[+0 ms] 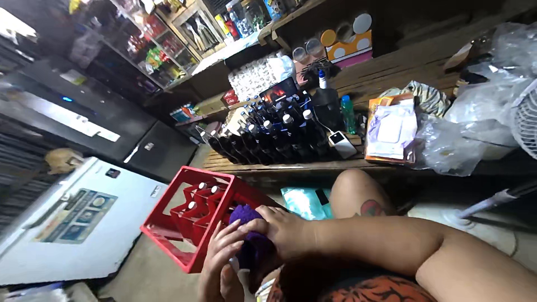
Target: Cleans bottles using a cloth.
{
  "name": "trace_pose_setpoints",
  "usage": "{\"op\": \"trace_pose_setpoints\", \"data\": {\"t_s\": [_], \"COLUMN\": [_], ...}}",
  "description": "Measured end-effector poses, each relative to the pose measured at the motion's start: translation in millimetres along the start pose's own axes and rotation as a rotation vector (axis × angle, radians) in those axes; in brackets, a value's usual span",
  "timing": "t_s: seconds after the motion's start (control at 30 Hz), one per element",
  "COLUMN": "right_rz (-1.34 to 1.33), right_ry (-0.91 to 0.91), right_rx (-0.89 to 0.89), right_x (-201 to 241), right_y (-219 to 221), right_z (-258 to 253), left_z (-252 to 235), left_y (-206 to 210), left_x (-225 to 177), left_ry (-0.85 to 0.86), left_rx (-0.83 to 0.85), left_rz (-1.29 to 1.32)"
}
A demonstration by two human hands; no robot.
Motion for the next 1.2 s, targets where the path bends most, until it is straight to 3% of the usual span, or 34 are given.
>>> {"op": "trace_pose_setpoints", "data": {"t_s": [0.1, 0.77, 1.0, 1.1, 1.2], "right_rz": [0.036, -0.050, 0.054, 0.046, 0.024], "right_ry": [-0.071, -0.156, -0.107, -0.102, -0.107], "right_rx": [-0.081, -0.137, -0.199, -0.207, -0.183], "right_x": [-6, -5, 9, 5, 13], "right_y": [4, -1, 0, 1, -3], "right_z": [0, 0, 1, -2, -1], "left_z": [0, 2, 0, -17, -48], "left_y": [4, -4, 0, -14, -35], "left_x": [0, 4, 1, 0, -25], "left_ry": [0.010, 0.004, -0.001, -0.071, -0.035], "left_rx": [-0.012, -0.079, 0.053, 0.120, 0.081], "left_rz": [0.014, 0.034, -0.020, 0.052, 0.338]}}
Point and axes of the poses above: each hand's wrist, its own z-axis away from the middle knuckle, its own y-axis out of the palm, x = y × z, the point moved 6 cm from there along -z, towards the middle knuckle, and after that the axes turned 2 degrees about y, right-handed, at the moved point
